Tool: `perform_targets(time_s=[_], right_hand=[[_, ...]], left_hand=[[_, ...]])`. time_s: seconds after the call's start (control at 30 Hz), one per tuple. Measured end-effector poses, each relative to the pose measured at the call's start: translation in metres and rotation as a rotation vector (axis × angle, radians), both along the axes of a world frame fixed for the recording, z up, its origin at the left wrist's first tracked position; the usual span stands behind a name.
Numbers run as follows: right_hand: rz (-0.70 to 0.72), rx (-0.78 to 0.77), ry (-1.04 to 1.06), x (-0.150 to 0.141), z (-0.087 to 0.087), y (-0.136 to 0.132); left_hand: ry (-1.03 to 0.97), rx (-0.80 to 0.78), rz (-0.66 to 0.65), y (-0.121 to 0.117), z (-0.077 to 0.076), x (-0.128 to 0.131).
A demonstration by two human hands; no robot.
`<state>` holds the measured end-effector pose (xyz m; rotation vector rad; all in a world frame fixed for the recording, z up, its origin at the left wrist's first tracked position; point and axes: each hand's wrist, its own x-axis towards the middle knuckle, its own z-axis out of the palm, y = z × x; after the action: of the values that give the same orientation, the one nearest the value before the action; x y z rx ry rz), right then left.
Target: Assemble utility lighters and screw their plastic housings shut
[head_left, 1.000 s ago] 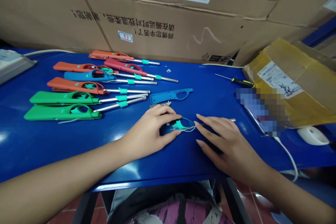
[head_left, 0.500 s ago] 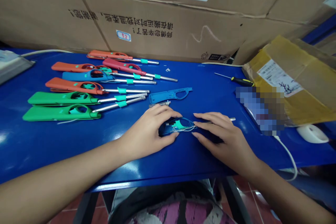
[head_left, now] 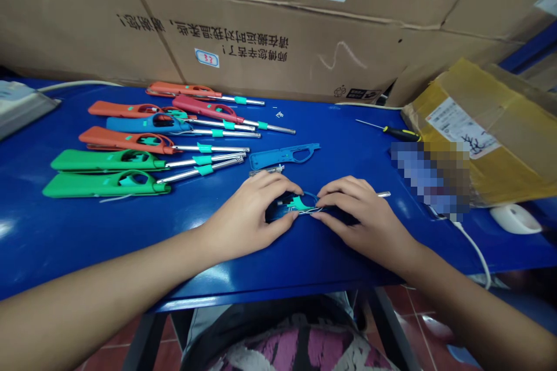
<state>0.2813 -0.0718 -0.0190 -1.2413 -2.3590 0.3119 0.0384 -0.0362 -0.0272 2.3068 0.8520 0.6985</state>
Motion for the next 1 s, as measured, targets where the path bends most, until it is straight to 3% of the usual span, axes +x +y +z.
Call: perform_targets(time_s=[0.23,0.5,0.77,1.0], right_hand=[[0.038,0.053,-0.050,-0.001,-0.003,-0.004],[-0.092,-0.161,0.289,-0.009,0.002,-0.002],[-0.062,-0.287,0.283,-0.008,0.013,0.006],[-0.075,-0.266,0.285,-0.008,0.012,0.004]], left_hand=[[-0.008,-0.003,-0.004,0.000,0.001,0.001],[-0.006,-0.013,-0.010,0.001,0.002,0.001],[-0.002,-0.014,-0.015,0.001,0.003,0.000],[-0.005,-0.018,-0.016,0.000,0.003,0.001]])
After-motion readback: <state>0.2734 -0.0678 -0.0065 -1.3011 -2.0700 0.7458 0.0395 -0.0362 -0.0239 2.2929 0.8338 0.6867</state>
